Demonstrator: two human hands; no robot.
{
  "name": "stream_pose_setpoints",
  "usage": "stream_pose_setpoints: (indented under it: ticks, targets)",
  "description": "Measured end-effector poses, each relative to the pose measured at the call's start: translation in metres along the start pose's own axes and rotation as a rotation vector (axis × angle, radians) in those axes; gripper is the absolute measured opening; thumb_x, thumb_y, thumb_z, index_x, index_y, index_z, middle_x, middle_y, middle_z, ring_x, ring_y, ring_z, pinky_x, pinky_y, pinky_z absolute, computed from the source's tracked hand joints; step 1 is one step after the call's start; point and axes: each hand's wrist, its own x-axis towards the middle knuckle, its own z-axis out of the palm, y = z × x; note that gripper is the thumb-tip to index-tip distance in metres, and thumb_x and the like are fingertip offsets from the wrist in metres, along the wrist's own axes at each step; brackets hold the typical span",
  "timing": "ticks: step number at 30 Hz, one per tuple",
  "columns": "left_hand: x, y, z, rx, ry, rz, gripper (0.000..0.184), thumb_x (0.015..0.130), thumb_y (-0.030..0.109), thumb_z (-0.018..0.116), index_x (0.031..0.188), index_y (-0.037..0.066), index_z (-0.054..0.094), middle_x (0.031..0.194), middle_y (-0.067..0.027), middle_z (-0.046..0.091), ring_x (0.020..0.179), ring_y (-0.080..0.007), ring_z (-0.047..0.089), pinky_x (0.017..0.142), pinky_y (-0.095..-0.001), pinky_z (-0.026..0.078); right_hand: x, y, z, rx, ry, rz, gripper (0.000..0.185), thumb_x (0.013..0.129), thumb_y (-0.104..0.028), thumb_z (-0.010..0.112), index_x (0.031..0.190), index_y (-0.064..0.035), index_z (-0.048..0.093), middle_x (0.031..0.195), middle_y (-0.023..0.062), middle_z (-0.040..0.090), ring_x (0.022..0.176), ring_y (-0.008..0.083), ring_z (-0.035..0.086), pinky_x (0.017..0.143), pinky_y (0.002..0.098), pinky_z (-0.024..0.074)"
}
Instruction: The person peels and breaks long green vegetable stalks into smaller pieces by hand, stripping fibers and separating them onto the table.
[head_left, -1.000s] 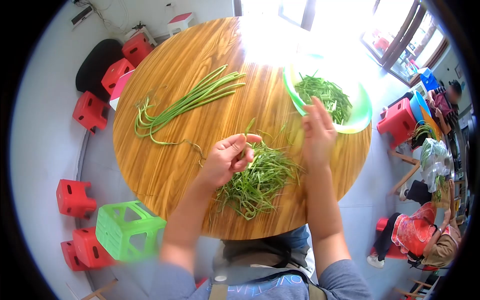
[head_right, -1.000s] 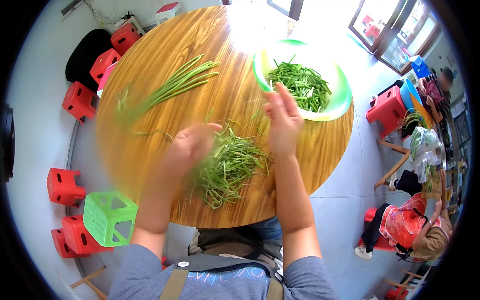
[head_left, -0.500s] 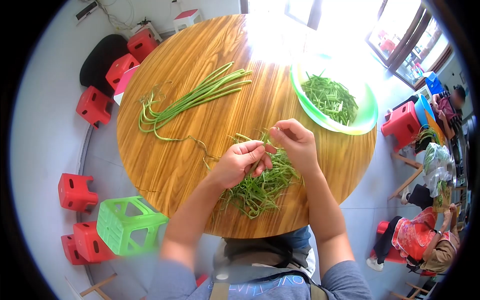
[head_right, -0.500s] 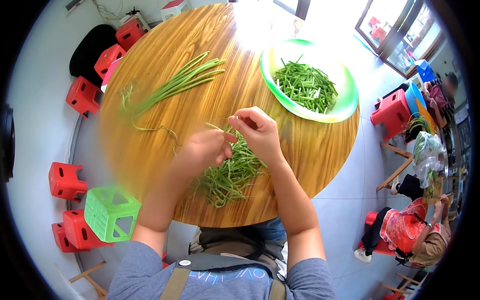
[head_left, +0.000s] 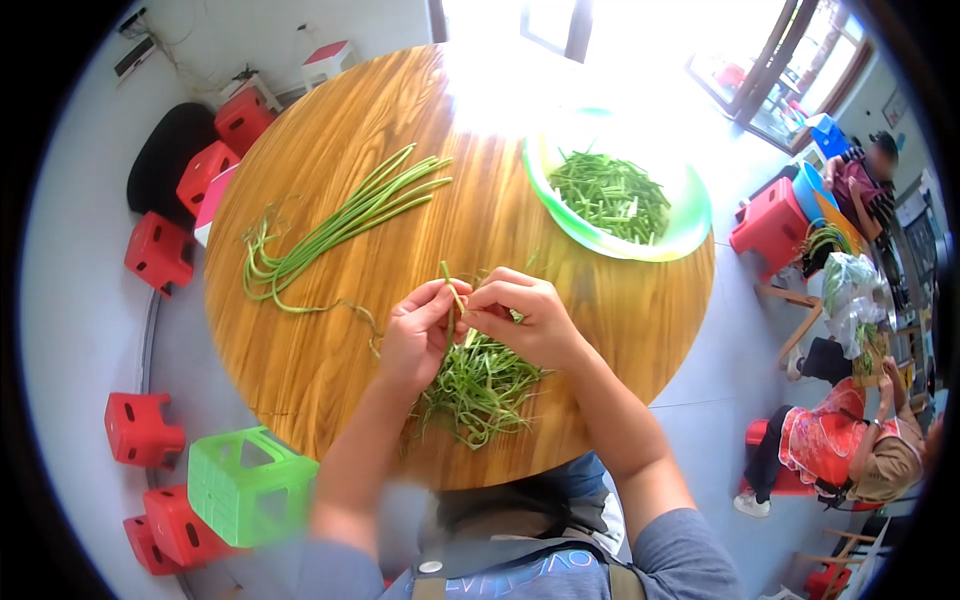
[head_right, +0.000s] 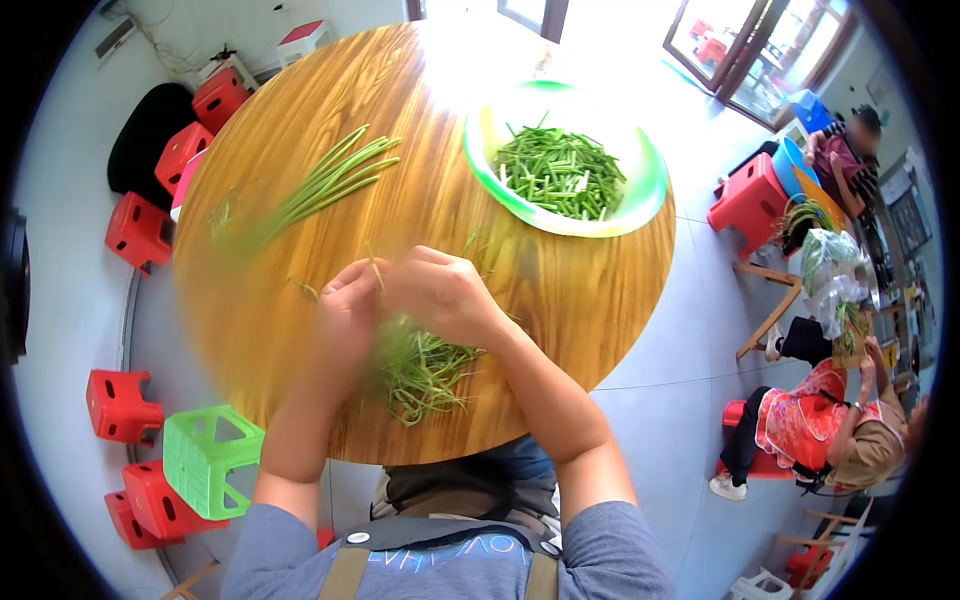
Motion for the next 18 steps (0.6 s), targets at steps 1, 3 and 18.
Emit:
stream_pose_setpoints:
  ticks: [1, 3, 18]
  targets:
    - [0.001, 0.001, -0.003, -0.058, -0.054, -0.016, 0.019, 0.091, 0.014, 0.050, 0.100, 0.000, 0.059, 0.078, -0.0049, 0.059, 0.063, -0.0106, 0.051, 0.056, -0.0235, 0.040, 0.001, -0.001, -0.004, 0.040, -0.001, 0.008, 0.005, 0.076, 0.000, 0.067, 0.081, -0.0011, 0.064, 0.073, 0.0038, 0.056, 0.063, 0.0109, 0.054, 0.054, 0.0234, 0.0417]
    - [0.005, 0.000, -0.015, -0.175, -0.153, -0.050, 0.020, 0.091, 0.016, 0.050, 0.100, 0.000, 0.059, 0.079, -0.0051, 0.058, 0.063, -0.0105, 0.050, 0.056, -0.0234, 0.040, 0.001, -0.002, -0.011, 0.099, -0.035, 0.027, 0.006, 0.076, 0.000, 0.067, 0.080, -0.0008, 0.063, 0.073, 0.0041, 0.057, 0.065, 0.0120, 0.053, 0.057, 0.0252, 0.0416]
    - [0.007, 0.018, -0.024, -0.160, -0.060, 0.046, 0.024, 0.096, 0.020, 0.041, 0.105, 0.001, 0.054, 0.067, -0.0020, 0.051, 0.046, -0.0062, 0.032, 0.043, -0.0200, 0.028, -0.006, -0.001, -0.007, 0.102, -0.445, 0.131, 0.014, 0.081, -0.016, 0.067, 0.081, -0.0020, 0.066, 0.074, 0.0051, 0.060, 0.067, 0.0156, 0.056, 0.061, 0.0280, 0.0459]
